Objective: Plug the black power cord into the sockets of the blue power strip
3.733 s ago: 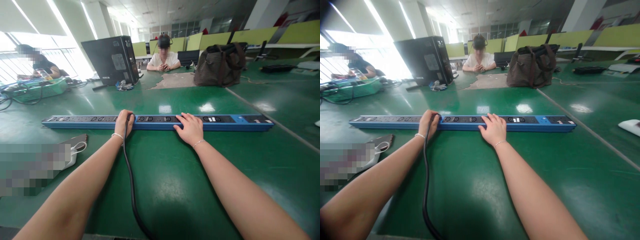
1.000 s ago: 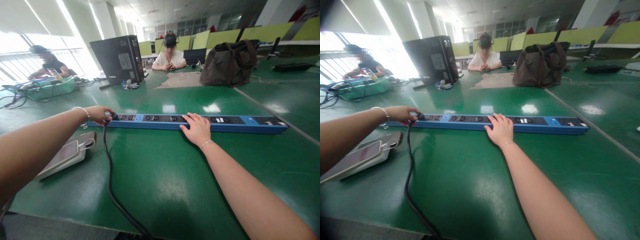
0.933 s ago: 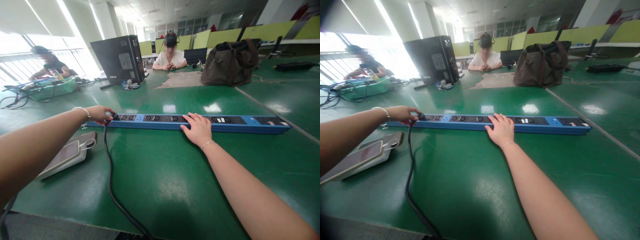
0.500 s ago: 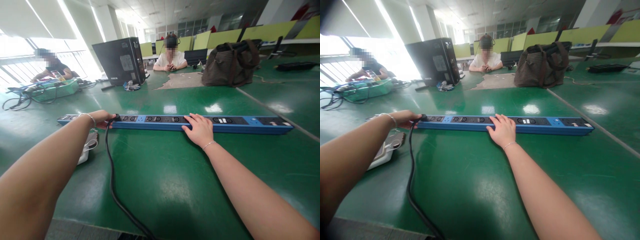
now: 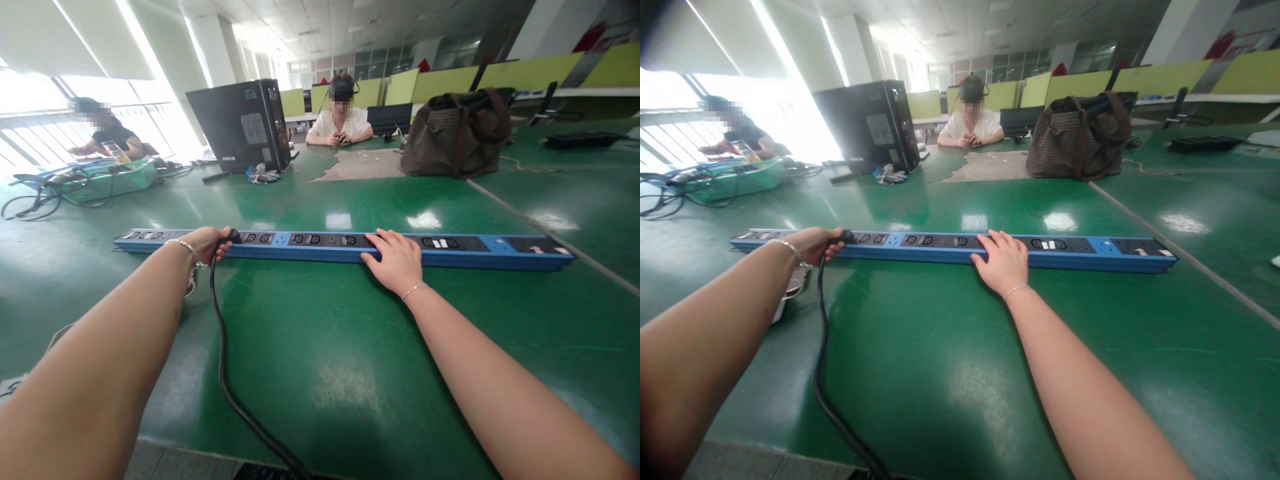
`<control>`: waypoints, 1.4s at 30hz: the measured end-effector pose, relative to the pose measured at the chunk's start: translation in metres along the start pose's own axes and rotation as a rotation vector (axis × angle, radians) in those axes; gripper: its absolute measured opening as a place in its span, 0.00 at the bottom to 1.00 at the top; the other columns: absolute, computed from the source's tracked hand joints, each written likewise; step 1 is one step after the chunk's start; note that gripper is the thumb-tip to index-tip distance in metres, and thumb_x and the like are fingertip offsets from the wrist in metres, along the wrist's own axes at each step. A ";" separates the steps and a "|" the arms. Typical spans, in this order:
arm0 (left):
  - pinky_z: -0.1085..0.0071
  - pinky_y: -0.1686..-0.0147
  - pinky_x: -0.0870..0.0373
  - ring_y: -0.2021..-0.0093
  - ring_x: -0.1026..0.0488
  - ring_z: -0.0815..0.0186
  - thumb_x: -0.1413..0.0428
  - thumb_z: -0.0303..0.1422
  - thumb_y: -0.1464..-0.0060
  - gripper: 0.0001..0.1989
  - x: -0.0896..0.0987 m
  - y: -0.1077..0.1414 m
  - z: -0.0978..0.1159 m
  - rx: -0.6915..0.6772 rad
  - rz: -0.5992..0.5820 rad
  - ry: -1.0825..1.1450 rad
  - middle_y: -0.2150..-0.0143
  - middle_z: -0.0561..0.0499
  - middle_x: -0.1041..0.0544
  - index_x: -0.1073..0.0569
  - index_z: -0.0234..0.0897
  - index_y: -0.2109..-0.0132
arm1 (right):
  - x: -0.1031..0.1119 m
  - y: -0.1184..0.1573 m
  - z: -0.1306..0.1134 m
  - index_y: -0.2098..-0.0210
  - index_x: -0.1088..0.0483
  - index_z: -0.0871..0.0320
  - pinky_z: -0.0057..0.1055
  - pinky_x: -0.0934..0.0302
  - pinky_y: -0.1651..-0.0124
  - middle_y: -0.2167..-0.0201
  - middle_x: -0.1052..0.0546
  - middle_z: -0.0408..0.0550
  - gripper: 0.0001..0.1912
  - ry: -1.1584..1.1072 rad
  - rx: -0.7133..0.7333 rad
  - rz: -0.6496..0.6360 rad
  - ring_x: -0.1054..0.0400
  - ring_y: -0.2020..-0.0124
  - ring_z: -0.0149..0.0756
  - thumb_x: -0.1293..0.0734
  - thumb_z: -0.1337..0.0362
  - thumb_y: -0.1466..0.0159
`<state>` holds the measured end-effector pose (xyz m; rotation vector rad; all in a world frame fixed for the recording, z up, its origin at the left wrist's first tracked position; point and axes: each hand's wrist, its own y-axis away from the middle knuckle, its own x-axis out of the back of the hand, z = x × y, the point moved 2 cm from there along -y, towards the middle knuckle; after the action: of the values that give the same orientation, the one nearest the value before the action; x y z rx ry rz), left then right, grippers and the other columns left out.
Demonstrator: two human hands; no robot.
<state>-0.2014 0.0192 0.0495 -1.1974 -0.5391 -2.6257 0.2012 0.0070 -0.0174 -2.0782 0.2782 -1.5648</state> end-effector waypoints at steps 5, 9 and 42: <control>0.72 0.84 0.43 0.85 0.51 0.72 0.58 0.45 0.42 0.21 0.001 -0.003 0.002 0.246 -0.205 0.140 0.85 0.57 0.49 0.40 0.40 0.78 | 0.000 0.000 0.000 0.46 0.30 0.51 0.46 0.52 0.42 0.42 0.31 0.49 0.23 0.008 0.003 -0.006 0.42 0.40 0.47 0.39 0.52 0.37; 0.74 0.87 0.52 0.86 0.54 0.73 0.58 0.45 0.41 0.21 0.002 -0.011 0.003 0.361 -0.226 0.201 0.86 0.58 0.52 0.41 0.40 0.78 | 0.000 -0.001 0.000 0.46 0.30 0.51 0.46 0.52 0.42 0.42 0.31 0.49 0.23 0.004 0.002 0.001 0.42 0.41 0.46 0.39 0.52 0.37; 0.84 0.87 0.50 0.87 0.52 0.79 0.61 0.43 0.37 0.21 0.036 0.035 0.027 0.286 -0.155 0.646 0.87 0.60 0.51 0.43 0.37 0.75 | 0.001 0.001 -0.003 0.46 0.30 0.51 0.45 0.53 0.41 0.41 0.32 0.48 0.22 0.000 -0.012 -0.008 0.43 0.40 0.46 0.37 0.53 0.38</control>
<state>-0.1952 -0.0027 0.1013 -0.2024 -0.8468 -2.7182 0.1991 0.0052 -0.0163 -2.0909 0.2802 -1.5708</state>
